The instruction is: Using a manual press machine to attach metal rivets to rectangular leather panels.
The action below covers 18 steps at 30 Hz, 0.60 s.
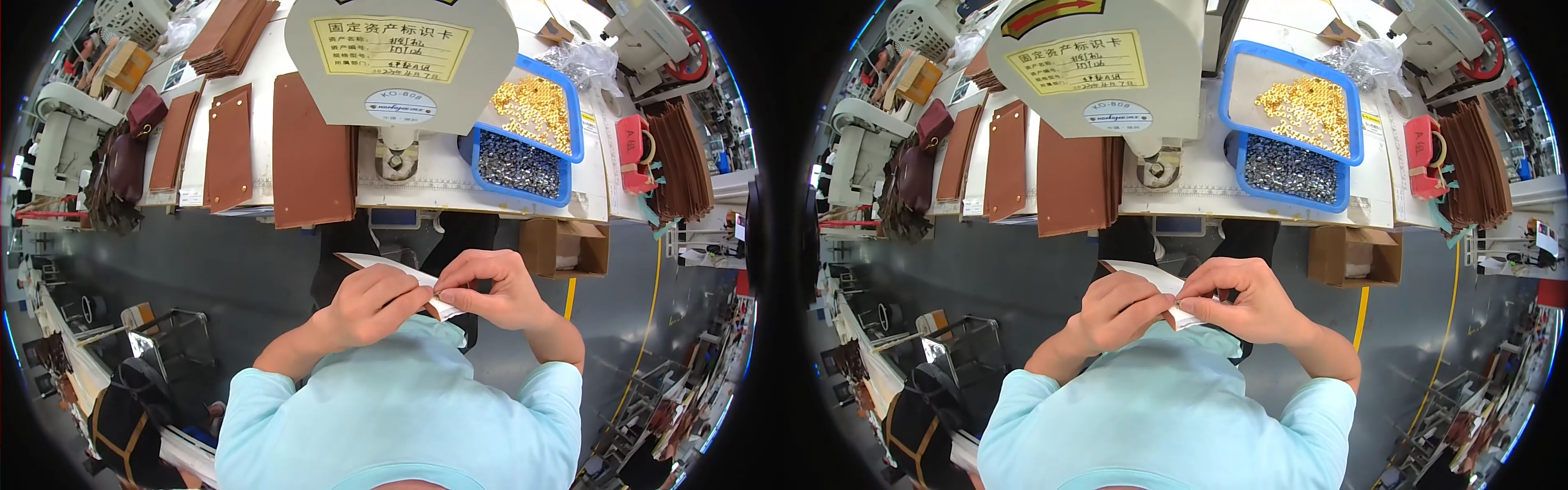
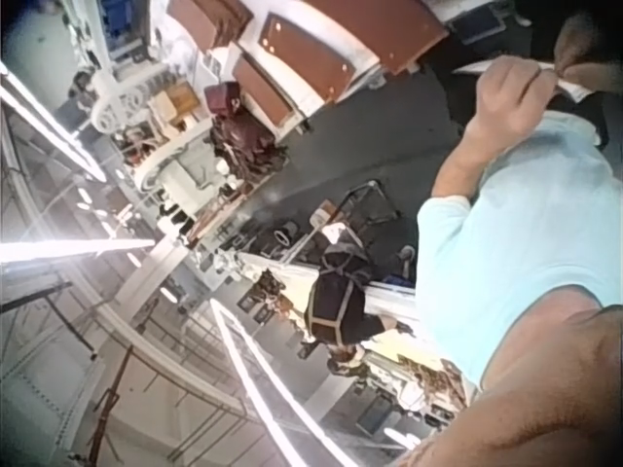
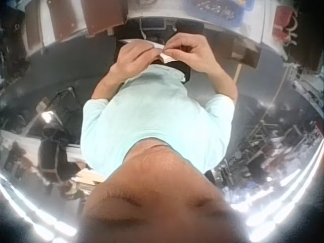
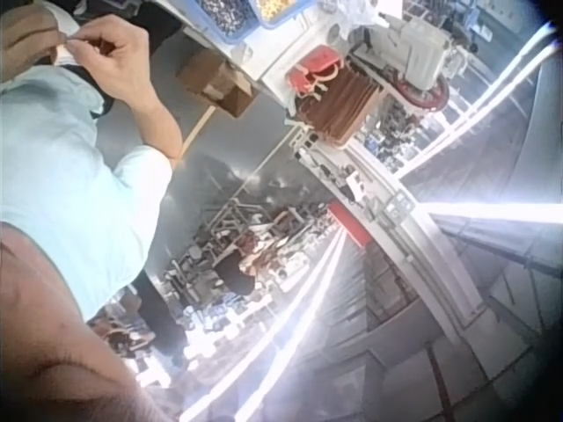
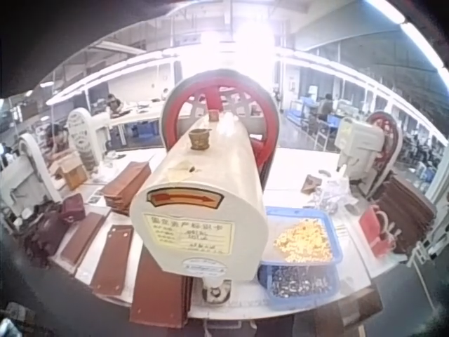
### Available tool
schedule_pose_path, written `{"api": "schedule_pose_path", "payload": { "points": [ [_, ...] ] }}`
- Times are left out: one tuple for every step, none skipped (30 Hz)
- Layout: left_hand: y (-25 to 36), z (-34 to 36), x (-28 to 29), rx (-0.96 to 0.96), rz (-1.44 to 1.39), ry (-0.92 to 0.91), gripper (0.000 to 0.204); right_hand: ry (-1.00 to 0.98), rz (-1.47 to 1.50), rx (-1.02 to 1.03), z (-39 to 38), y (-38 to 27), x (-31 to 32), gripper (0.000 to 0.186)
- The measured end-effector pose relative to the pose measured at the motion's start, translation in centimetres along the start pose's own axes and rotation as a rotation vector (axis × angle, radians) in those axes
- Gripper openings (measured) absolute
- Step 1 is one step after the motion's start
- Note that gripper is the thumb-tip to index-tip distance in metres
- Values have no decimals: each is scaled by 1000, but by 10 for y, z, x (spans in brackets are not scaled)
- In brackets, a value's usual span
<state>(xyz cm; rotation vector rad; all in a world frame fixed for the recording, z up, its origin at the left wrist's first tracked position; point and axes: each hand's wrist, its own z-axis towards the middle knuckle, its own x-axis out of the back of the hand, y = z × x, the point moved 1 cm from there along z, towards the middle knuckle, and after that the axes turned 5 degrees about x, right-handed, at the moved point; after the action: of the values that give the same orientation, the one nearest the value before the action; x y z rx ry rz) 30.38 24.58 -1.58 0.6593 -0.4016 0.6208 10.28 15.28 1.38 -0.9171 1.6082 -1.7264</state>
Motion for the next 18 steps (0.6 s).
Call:
{"api": "schedule_pose_path", "payload": {
  "points": [
    [-1, 0, -1, 29, -45, 7, 37, 1, 11, -2, 0, 0, -1, 9],
    [-1, -1, -1, 57, -90, 14, 37, 2, 23, -4, 0, -1, -2, 9],
    [-1, 0, -1, 58, -90, 15, 37, 1, 23, -4, 0, -2, -2, 9],
    [0, 0, -1, 74, -104, 21, 37, -7, 20, -22, 0, -3, -2, 9],
    [0, 1, -1, 90, -117, 28, 38, -14, 17, -39, 0, -3, -2, 10],
    [0, 1, -1, 91, -117, 28, 38, -15, 17, -40, 0, -3, -2, 10],
    [1, 1, -1, 103, -120, 26, 38, -11, 7, -45, 0, -3, -2, 10],
    [1, 1, -1, 115, -122, 25, 38, -6, -4, -51, -1, -4, -2, 10],
    [2, 1, -1, 113, -125, 24, 38, -3, -5, -52, -3, -2, -3, 10],
    [2, 2, 0, 129, -133, 4, 37, 18, -43, 21, -5, 1, -4, 11],
    [2, 3, 1, 143, -142, -17, 36, 40, -82, 95, -6, 2, -4, 13],
    [3, 3, 1, 138, -143, -16, 36, 44, -85, 98, -5, 0, -3, 13],
    [4, 3, 1, 202, -157, -28, 34, 36, -110, 155, -4, -3, -3, 17],
    [5, 2, 1, 265, -171, -41, 32, 30, -137, 212, -3, -5, -2, 21],
    [7, 2, 1, 254, -180, -43, 32, 41, -145, 213, -2, -6, -2, 21],
    [8, 2, 2, 334, -216, -63, 30, 25, -264, 254, -2, -7, -2, 25],
    [9, 2, 3, 414, -251, -84, 28, 8, -384, 293, -1, -6, -2, 29],
    [11, 2, 3, 402, -259, -89, 28, 31, -405, 293, -4, 1, -4, 31]
  ]
}}
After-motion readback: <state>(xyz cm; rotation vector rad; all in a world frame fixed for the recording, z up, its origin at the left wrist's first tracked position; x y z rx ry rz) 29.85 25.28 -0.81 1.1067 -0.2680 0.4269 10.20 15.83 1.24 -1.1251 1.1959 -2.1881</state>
